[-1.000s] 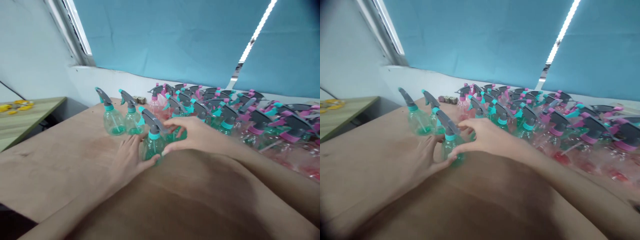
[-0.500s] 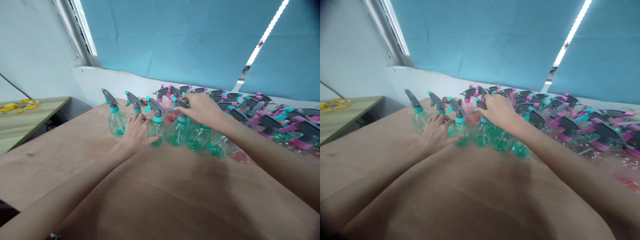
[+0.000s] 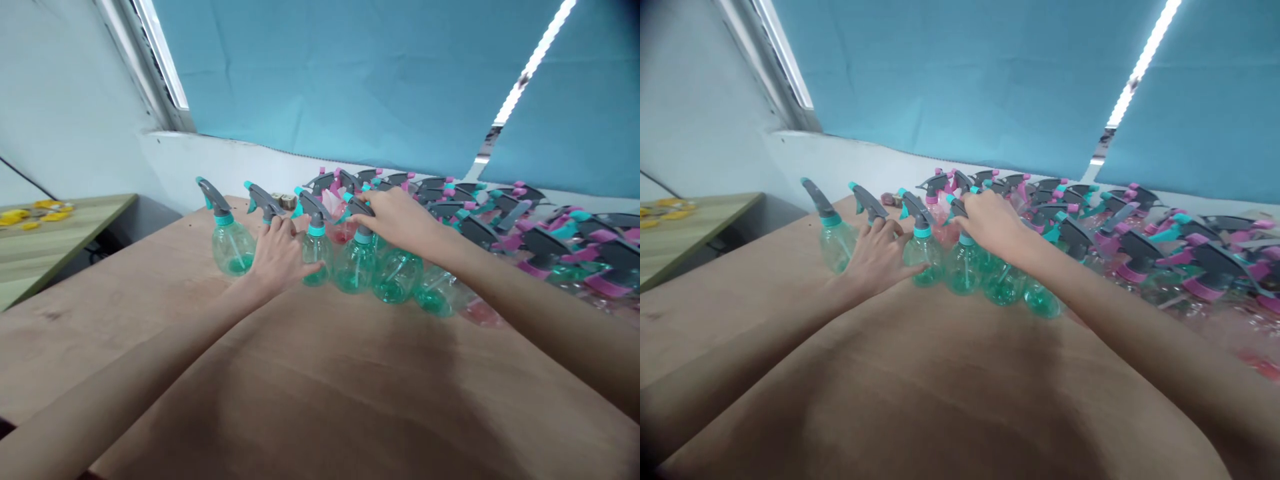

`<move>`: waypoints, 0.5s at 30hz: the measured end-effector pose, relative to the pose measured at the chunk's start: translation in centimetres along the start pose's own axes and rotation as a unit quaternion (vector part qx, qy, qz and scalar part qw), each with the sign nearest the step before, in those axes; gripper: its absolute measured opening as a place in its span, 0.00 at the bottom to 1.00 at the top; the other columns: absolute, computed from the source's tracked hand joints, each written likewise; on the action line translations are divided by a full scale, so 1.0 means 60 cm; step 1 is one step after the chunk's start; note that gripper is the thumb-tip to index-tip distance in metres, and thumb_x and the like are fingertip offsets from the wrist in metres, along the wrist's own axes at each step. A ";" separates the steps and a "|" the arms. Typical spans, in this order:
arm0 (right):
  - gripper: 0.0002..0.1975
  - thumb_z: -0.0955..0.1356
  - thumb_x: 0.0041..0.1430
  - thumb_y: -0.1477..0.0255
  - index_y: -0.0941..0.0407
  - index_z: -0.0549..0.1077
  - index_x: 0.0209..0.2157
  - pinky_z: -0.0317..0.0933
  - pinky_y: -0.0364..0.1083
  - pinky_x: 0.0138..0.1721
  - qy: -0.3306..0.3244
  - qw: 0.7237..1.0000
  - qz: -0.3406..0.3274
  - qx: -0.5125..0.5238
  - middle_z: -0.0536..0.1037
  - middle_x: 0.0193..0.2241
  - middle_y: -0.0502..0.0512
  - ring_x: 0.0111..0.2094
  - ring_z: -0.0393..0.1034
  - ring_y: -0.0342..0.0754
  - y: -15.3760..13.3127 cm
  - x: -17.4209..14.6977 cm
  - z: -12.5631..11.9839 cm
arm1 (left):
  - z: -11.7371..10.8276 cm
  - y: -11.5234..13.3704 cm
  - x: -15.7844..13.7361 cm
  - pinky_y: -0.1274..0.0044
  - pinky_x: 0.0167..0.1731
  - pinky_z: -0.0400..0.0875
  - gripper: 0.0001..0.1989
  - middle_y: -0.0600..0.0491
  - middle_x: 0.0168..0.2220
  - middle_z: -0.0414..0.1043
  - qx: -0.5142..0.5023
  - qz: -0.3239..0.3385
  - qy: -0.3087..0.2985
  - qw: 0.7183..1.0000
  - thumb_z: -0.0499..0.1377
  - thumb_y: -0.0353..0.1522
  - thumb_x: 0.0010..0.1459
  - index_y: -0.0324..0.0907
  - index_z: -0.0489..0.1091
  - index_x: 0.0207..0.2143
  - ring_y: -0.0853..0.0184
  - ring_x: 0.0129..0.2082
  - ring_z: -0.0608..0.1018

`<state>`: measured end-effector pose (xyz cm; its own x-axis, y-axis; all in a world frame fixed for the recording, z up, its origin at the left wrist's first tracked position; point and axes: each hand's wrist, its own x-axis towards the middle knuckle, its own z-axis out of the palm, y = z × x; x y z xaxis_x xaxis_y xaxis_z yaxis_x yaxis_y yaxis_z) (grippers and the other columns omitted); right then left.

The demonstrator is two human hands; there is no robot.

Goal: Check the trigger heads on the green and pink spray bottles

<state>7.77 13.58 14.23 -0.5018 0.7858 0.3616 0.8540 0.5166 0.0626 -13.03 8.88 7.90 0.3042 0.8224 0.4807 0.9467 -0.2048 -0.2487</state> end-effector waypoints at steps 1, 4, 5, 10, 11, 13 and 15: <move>0.15 0.62 0.61 0.63 0.60 0.73 0.36 0.52 0.46 0.27 -0.001 1.000 -0.002 0.002 0.75 0.27 0.62 0.31 0.70 0.53 0.000 0.000 0.000 | 0.001 0.000 0.001 0.62 0.45 0.58 0.29 0.41 0.41 0.67 -0.001 -0.001 0.001 1.000 0.59 0.52 0.52 0.36 0.72 0.44 0.45 0.47 0.65; 0.15 0.62 0.62 0.63 0.60 0.73 0.35 0.52 0.46 0.27 -0.004 1.000 -0.007 0.007 0.75 0.25 0.60 0.30 0.70 0.53 0.000 0.000 -0.001 | 0.006 0.001 0.002 0.61 0.46 0.57 0.29 0.40 0.42 0.67 -0.010 -0.005 0.003 1.000 0.58 0.51 0.53 0.35 0.71 0.45 0.45 0.48 0.65; 0.15 0.62 0.62 0.63 0.60 0.73 0.36 0.52 0.46 0.27 -0.005 1.000 -0.008 0.009 0.75 0.26 0.60 0.30 0.70 0.53 0.000 -0.001 -0.002 | 0.007 0.002 0.002 0.61 0.46 0.56 0.29 0.40 0.42 0.67 -0.014 -0.007 0.002 1.000 0.58 0.51 0.54 0.35 0.70 0.46 0.45 0.48 0.64; 0.16 0.62 0.62 0.62 0.59 0.72 0.43 0.53 0.45 0.27 -0.001 1.000 -0.011 0.024 0.77 0.29 0.59 0.33 0.70 0.54 -0.004 -0.014 -0.009 | 0.000 0.010 -0.006 0.61 0.46 0.56 0.31 0.39 0.43 0.65 -0.026 -0.016 -0.001 1.000 0.58 0.49 0.55 0.34 0.66 0.51 0.45 0.47 0.65; 0.16 0.62 0.62 0.62 0.59 0.72 0.43 0.52 0.45 0.26 -0.001 1.000 -0.014 0.028 0.77 0.28 0.59 0.32 0.70 0.53 -0.005 -0.019 -0.012 | -0.005 0.012 -0.010 0.61 0.45 0.57 0.31 0.39 0.42 0.65 -0.026 -0.019 -0.002 0.999 0.58 0.48 0.55 0.33 0.66 0.51 0.45 0.47 0.65; 0.15 0.62 0.62 0.62 0.58 0.72 0.40 0.51 0.45 0.25 -0.004 0.999 -0.021 0.036 0.75 0.25 0.56 0.29 0.69 0.51 -0.009 -0.031 -0.019 | -0.017 0.016 -0.022 0.60 0.44 0.58 0.29 0.40 0.41 0.65 -0.028 -0.029 -0.004 0.999 0.57 0.48 0.57 0.34 0.66 0.51 0.45 0.46 0.66; 0.15 0.62 0.62 0.61 0.58 0.73 0.37 0.50 0.45 0.24 -0.009 0.999 -0.025 0.048 0.73 0.23 0.54 0.25 0.66 0.49 -0.013 -0.048 -0.028 | -0.029 0.021 -0.037 0.60 0.43 0.60 0.25 0.41 0.41 0.66 -0.033 -0.040 0.002 0.999 0.54 0.46 0.60 0.36 0.67 0.50 0.46 0.45 0.66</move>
<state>8.78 10.34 14.73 -0.5461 0.7641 0.3434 0.8115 0.5843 -0.0096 -12.33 5.84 7.98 0.2268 0.8356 0.5003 0.9731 -0.1727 -0.1527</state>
